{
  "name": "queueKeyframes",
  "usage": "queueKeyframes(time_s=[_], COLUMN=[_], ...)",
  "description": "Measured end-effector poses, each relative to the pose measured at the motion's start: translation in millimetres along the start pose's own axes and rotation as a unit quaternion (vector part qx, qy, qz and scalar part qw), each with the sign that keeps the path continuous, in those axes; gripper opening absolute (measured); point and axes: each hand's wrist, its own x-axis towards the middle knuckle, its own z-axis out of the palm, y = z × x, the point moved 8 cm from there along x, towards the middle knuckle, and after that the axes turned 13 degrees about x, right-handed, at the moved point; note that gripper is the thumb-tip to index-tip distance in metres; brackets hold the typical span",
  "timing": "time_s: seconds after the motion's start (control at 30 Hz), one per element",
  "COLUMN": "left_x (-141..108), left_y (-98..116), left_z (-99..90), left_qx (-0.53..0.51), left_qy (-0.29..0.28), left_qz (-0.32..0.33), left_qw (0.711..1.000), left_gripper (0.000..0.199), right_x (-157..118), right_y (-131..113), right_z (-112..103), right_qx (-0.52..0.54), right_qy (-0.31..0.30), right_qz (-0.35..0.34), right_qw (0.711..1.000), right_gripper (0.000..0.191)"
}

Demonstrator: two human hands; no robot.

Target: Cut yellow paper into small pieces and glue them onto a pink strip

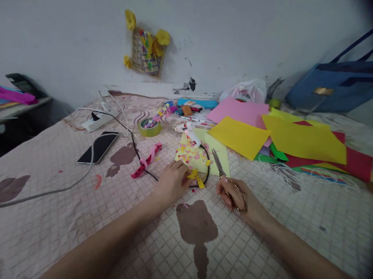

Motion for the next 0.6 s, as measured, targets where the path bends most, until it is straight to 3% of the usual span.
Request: queueKeyframes(time_s=[0.1, 0.37, 0.6], left_x=[-0.4, 3.0, 0.8], left_y=[-0.3, -7.4, -4.6], left_z=[-0.9, -16.1, -2.0], left_qx=[-0.005, -0.036, -0.043], left_qy=[0.007, 0.021, 0.012], left_qz=[0.001, -0.016, 0.007], left_qw=[1.0, 0.999, 0.999], left_gripper=[0.002, 0.008, 0.01], right_x=[0.1, 0.0, -0.1], right_y=[0.6, 3.9, 3.5], right_z=[-0.3, -1.0, -0.2], right_qx=[0.011, 0.014, 0.006], right_qy=[-0.001, 0.005, 0.011], right_qz=[0.001, 0.004, 0.012], right_qw=[1.0, 1.0, 1.0], right_gripper=[0.045, 0.046, 0.046])
